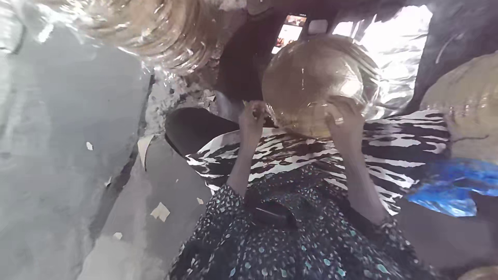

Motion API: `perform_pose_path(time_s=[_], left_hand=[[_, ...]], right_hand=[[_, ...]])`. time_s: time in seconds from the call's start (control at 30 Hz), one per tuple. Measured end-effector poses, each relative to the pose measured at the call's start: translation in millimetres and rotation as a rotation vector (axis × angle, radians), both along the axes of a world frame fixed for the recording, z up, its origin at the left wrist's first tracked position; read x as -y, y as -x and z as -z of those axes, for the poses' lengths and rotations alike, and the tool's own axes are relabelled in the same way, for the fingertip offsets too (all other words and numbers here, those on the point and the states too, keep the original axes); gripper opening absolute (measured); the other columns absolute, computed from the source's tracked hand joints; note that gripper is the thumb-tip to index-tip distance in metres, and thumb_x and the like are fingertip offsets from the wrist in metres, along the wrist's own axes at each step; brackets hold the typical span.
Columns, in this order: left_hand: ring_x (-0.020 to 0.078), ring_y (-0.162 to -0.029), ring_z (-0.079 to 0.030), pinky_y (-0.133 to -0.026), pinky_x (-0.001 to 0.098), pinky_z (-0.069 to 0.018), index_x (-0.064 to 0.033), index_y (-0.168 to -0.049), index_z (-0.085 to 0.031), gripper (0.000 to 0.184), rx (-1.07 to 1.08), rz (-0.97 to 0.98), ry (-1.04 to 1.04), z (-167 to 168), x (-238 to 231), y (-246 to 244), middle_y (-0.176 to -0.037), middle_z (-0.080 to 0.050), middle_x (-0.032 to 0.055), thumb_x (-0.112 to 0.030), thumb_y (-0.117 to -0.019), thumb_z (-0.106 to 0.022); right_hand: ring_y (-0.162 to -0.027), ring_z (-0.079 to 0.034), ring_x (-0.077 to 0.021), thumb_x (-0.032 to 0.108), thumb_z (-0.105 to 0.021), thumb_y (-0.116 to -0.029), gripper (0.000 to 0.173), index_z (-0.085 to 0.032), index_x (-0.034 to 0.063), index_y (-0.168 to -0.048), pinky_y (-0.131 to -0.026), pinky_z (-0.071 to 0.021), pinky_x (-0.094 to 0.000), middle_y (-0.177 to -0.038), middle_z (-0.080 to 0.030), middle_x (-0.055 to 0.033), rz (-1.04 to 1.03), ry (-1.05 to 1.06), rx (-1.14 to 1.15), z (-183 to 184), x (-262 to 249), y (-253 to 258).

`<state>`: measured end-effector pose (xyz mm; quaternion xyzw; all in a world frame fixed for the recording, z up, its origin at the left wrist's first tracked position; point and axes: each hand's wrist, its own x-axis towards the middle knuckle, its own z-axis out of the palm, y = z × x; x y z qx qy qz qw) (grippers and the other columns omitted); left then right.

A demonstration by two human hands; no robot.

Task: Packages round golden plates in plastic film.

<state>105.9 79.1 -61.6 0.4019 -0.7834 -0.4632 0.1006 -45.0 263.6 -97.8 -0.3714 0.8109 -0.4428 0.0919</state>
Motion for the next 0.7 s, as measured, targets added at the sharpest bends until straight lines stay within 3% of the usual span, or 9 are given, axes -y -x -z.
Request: perform_pose_path(time_s=[0.07,0.17,0.27,0.33,0.37,0.47,0.57,0.63,0.7], left_hand=[[0.0301,-0.097,-0.067,-0.087,0.0449,-0.0559,0.0098,-0.124,-0.059,0.029,0.053,-0.012,0.012,14,-15,-2,-0.109,-0.067,0.0245,0.0,-0.0971,-0.062],[0.0353,-0.105,-0.067,-0.094,0.0483,-0.0544,0.0115,-0.13,-0.055,0.045,0.162,-0.119,0.004,38,-46,2,-0.116,-0.066,0.0278,-0.008,-0.0938,-0.072],[0.0357,-0.11,-0.066,-0.092,0.0478,-0.0563,0.0069,-0.119,-0.064,0.032,0.142,-0.191,0.031,60,-58,8,-0.125,-0.063,0.0272,-0.004,-0.0897,-0.073],[0.0417,-0.132,-0.051,-0.103,0.0499,-0.0496,0.006,-0.116,-0.066,0.031,0.131,-0.135,0.023,66,-53,7,-0.148,-0.045,0.0309,0.002,-0.087,-0.073],[0.0426,-0.136,-0.047,-0.105,0.0493,-0.0477,0.0062,-0.117,-0.066,0.033,0.147,-0.102,0.021,66,-49,9,-0.149,-0.043,0.0318,0.001,-0.0864,-0.074],[0.0412,-0.123,-0.059,-0.102,0.049,-0.0508,0.0067,-0.125,-0.062,0.042,0.223,-0.005,0.021,62,-46,6,-0.134,-0.057,0.0303,0.001,-0.086,-0.074],[0.0371,-0.113,-0.064,-0.095,0.0463,-0.0549,0.008,-0.121,-0.062,0.042,0.059,-0.07,0.072,64,-52,4,-0.129,-0.059,0.0286,0.007,-0.0814,-0.074],[0.0404,-0.12,-0.061,-0.099,0.0485,-0.0523,0.0079,-0.118,-0.065,0.04,-0.078,-0.107,0.192,66,-54,2,-0.131,-0.06,0.0294,0.005,-0.0796,-0.076],[0.0448,-0.12,-0.061,-0.102,0.0537,-0.0489,0.0053,-0.107,-0.072,0.031,-0.2,-0.056,0.418,75,-48,-3,-0.117,-0.07,0.0241,0.002,-0.0774,-0.079]], right_hand=[[-0.118,-0.062,-0.0452,0.01,-0.073,-0.0914,0.035,-0.069,-0.004,-0.123,-0.102,-0.0464,-0.0623,-0.128,-0.065,-0.0272,-0.218,-0.155,-0.014,10,6,-3],[-0.126,-0.059,-0.0432,0.018,-0.074,-0.0941,0.043,-0.066,0.0057,-0.134,-0.105,-0.0397,-0.0659,-0.138,-0.062,-0.0207,-0.388,-0.453,-0.121,27,27,-24],[-0.127,-0.058,-0.0427,0.003,-0.062,-0.0966,0.039,-0.065,0.0078,-0.135,-0.105,-0.0417,-0.0631,-0.135,-0.063,-0.0204,-0.435,-0.543,-0.079,28,41,-37],[-0.123,-0.06,-0.0441,-0.004,-0.062,-0.0931,0.046,-0.064,0.0085,-0.137,-0.099,-0.0461,-0.0635,-0.132,-0.064,-0.0212,-0.429,-0.55,-0.099,33,45,-44],[-0.125,-0.058,-0.0451,-0.005,-0.063,-0.0927,0.049,-0.062,0.0083,-0.14,-0.099,-0.0455,-0.0645,-0.135,-0.062,-0.0219,-0.431,-0.582,-0.102,34,46,-43],[-0.12,-0.061,-0.0459,-0.004,-0.062,-0.0945,0.038,-0.066,0.0047,-0.131,-0.095,-0.0473,-0.0631,-0.128,-0.065,-0.0239,-0.362,-0.563,-0.156,42,42,-46],[-0.109,-0.067,-0.0459,-0.002,-0.066,-0.093,0.029,-0.073,0.0039,-0.12,-0.088,-0.0543,-0.0591,-0.115,-0.07,-0.0242,-0.279,-0.41,-0.165,39,39,-43],[-0.104,-0.068,-0.0452,-0.002,-0.064,-0.094,0.026,-0.075,0.0023,-0.117,-0.088,-0.055,-0.0575,-0.111,-0.071,-0.0241,-0.24,-0.311,-0.106,28,38,-39],[-0.104,-0.069,-0.0453,0.0,-0.062,-0.0957,0.025,-0.075,0.0018,-0.117,-0.089,-0.0542,-0.059,-0.111,-0.072,-0.0241,-0.208,-0.253,-0.052,14,36,-40]])
